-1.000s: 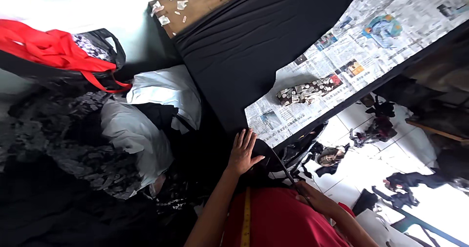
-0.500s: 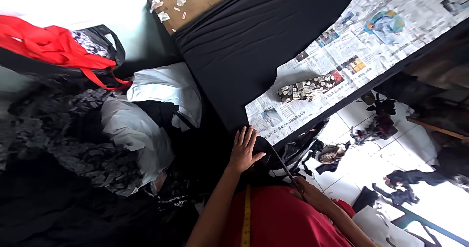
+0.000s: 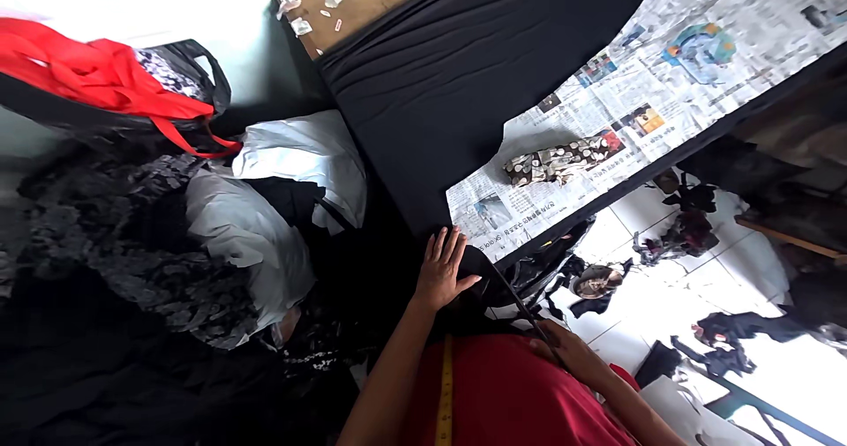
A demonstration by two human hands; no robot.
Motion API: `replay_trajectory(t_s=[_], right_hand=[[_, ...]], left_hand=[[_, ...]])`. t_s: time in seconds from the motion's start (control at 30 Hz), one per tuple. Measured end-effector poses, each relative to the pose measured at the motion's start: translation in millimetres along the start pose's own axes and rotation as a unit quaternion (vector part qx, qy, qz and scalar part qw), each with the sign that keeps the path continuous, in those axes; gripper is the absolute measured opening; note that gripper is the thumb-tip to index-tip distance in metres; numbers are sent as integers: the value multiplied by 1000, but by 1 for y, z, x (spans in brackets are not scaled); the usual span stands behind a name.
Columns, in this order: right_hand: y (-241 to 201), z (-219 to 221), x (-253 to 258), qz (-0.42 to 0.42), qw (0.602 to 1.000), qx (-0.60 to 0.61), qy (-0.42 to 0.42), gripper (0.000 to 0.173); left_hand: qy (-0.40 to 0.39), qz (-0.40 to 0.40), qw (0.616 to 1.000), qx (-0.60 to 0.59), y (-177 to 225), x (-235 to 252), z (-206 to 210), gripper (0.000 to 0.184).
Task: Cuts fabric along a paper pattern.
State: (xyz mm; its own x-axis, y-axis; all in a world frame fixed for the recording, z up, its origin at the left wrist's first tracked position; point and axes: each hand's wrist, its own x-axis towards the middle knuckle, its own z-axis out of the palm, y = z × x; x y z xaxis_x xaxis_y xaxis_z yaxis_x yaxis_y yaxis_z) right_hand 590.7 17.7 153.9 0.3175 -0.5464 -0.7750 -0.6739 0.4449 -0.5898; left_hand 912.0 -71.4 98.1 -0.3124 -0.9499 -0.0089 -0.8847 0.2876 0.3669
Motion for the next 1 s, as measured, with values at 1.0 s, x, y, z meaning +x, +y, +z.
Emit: replay_trajectory(t_s=[1.0], right_hand=[[-19, -64, 35, -19, 993, -57, -106, 71]], left_hand=[[43, -8, 999, 20, 11, -7, -2, 91]])
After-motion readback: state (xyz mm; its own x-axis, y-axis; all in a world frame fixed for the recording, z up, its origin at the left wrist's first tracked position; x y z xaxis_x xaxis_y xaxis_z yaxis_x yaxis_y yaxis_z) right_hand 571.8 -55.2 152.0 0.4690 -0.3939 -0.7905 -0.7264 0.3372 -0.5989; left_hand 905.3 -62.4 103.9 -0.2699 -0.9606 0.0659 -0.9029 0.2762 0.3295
